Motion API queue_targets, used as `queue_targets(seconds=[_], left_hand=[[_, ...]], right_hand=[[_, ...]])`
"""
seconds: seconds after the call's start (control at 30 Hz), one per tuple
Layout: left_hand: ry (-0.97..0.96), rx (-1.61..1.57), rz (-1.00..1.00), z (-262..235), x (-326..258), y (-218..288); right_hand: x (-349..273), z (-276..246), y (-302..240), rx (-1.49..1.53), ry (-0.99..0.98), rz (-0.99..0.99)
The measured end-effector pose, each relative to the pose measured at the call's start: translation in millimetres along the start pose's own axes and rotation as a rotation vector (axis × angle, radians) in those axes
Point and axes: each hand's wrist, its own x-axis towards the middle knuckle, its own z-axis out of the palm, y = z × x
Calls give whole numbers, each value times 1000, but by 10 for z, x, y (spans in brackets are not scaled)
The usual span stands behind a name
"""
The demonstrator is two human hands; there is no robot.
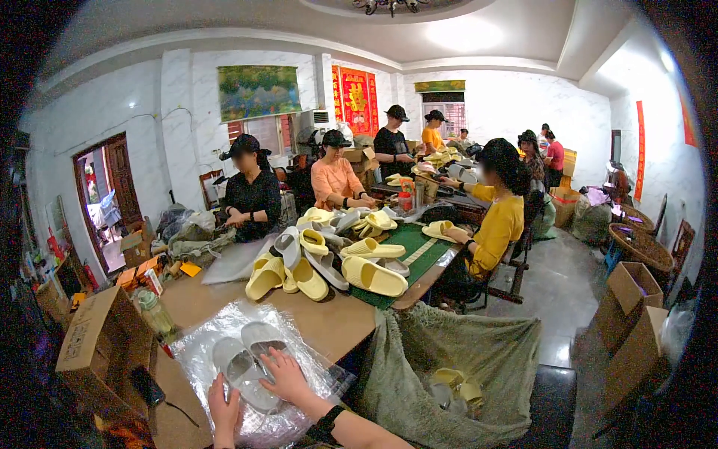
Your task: Sorting and placing plastic sandals into bags at a manufacturing facility.
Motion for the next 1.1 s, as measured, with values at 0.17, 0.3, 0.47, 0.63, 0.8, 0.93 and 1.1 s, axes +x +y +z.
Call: queue_targets(seconds=[0.17,0.3,0.47,0.63,0.8,0.93,1.1], left_hand=[[-3,-10,15,20,9,-31],[-2,3,-9,3,0,-15],[11,4,48,2,7,6],[15,-2,36,2,14,-4],[0,-17,-33,-76,-2,191],[-7,-2,2,-49,-5,70],[0,3,39,24,33,-12]], right_hand=[[-1,-15,-6,9,9,-4],[9,-9,-6,13,16,-15],[-1,41,29,10,18,-20],[-1,52,20,13,45,-26],[-6,60,24,-3,-8,2],[1,59,2,-2,4,-7],[2,5,19,12,27,-6]])
